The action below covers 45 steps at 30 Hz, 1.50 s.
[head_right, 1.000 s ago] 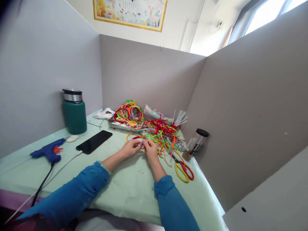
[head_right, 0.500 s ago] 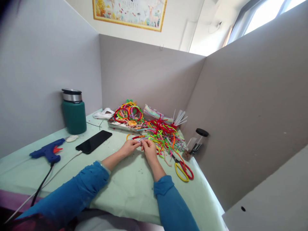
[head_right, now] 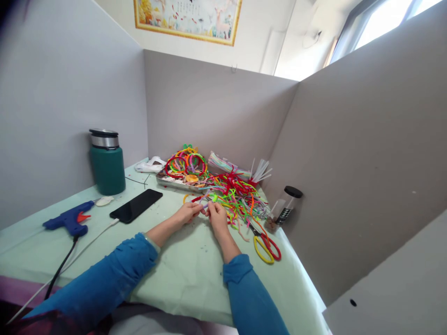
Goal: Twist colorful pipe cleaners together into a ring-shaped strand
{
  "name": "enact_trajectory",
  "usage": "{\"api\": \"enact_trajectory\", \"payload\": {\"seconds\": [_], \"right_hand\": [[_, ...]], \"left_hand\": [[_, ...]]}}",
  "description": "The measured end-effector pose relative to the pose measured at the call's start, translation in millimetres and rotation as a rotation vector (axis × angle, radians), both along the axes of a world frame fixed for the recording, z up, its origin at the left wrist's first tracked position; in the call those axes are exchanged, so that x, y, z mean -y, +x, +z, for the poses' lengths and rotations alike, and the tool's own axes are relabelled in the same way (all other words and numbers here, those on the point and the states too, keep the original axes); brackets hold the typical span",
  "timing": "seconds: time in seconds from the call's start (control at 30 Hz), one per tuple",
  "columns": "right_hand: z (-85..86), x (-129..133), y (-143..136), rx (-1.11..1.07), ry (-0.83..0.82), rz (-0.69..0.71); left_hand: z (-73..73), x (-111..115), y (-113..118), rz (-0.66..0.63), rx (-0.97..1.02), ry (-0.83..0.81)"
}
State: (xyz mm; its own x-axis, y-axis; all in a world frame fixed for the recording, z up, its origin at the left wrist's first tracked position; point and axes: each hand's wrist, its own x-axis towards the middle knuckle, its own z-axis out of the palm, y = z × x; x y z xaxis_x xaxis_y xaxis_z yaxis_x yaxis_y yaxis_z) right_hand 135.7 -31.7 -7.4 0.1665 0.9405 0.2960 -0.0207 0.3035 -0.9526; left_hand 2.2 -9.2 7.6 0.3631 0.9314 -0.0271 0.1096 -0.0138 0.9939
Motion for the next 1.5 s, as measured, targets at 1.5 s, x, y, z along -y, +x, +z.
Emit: {"api": "enact_trajectory", "payload": {"seconds": [1.5], "right_hand": [[1.7, 0.1, 5.9, -0.345, -0.217, 0.390]], "left_hand": [[1.7, 4.2, -6.5, -0.209, 0.099, -0.180]]}}
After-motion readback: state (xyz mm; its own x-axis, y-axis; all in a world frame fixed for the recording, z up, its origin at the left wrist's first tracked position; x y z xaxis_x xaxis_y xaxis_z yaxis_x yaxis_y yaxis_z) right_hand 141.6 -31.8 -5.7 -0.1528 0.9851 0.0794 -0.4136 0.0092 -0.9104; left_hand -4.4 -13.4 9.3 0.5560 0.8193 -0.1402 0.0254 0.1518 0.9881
